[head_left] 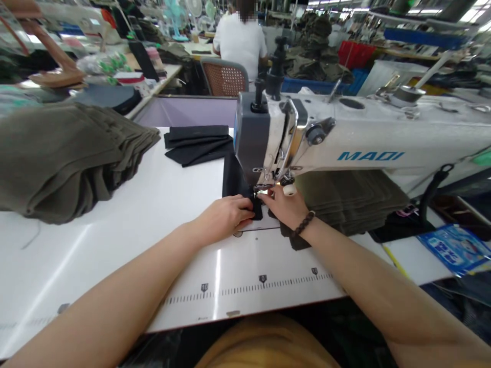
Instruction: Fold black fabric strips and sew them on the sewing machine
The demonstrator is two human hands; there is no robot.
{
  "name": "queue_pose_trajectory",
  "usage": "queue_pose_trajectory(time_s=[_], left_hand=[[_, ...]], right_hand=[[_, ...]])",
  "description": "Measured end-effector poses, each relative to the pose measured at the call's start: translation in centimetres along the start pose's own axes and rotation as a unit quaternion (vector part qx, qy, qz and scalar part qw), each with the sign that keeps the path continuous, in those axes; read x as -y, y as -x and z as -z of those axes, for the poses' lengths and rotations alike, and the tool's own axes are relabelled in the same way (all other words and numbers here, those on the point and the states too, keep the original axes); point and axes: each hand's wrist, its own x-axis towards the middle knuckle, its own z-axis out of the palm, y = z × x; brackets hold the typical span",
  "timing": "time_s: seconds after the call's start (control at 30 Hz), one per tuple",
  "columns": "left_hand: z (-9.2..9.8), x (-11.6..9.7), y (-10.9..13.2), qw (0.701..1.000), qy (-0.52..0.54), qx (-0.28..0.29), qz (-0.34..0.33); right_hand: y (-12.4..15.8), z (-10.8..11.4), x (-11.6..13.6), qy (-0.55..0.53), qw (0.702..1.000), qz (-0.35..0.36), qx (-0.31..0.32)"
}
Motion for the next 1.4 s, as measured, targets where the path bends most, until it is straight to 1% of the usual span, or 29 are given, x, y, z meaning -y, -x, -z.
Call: queue_pose_trajectory(time_s=[0.13, 0.37, 0.73, 1.0, 1.27, 1.33, 1.4], left_hand=[[-0.2, -0.1, 0.1, 1.0, -0.006, -0.006, 0.003], [-0.2, -0.2, 0.2, 1.0, -0.011, -0.017, 0.002], [-0.5, 0.0, 0.3, 0.999, -0.015, -0.033, -0.006], [-0.6, 0.1, 0.3, 0.999, -0.013, -0.031, -0.007], [-0.6, 0.1, 0.2, 0.999, -0.004, -0.041, -0.012], [-0.7, 0.1, 0.3, 0.999, -0.002, -0.047, -0.014], [-0.9, 0.2, 0.5, 0.998, 0.002, -0.058, -0.016]], right_hand=[[-0.2, -0.4, 0.2, 0.006, 1.0, -0.011, -0.008], [0.4, 0.8, 0.1, -0.014, 1.0, 0.013, 0.016], [0.6, 0.3, -0.2, -0.054, 0.998, 0.016, -0.002], [0.7, 0.5, -0.2, -0.064, 0.998, 0.021, -0.003], [0.4, 0.2, -0.2, -0.075, 0.996, 0.043, 0.024], [0.6, 1.0, 0.2, -0.068, 0.996, 0.049, 0.034], [1.5, 3.0, 0.3, -0.065, 0.994, 0.071, 0.059]])
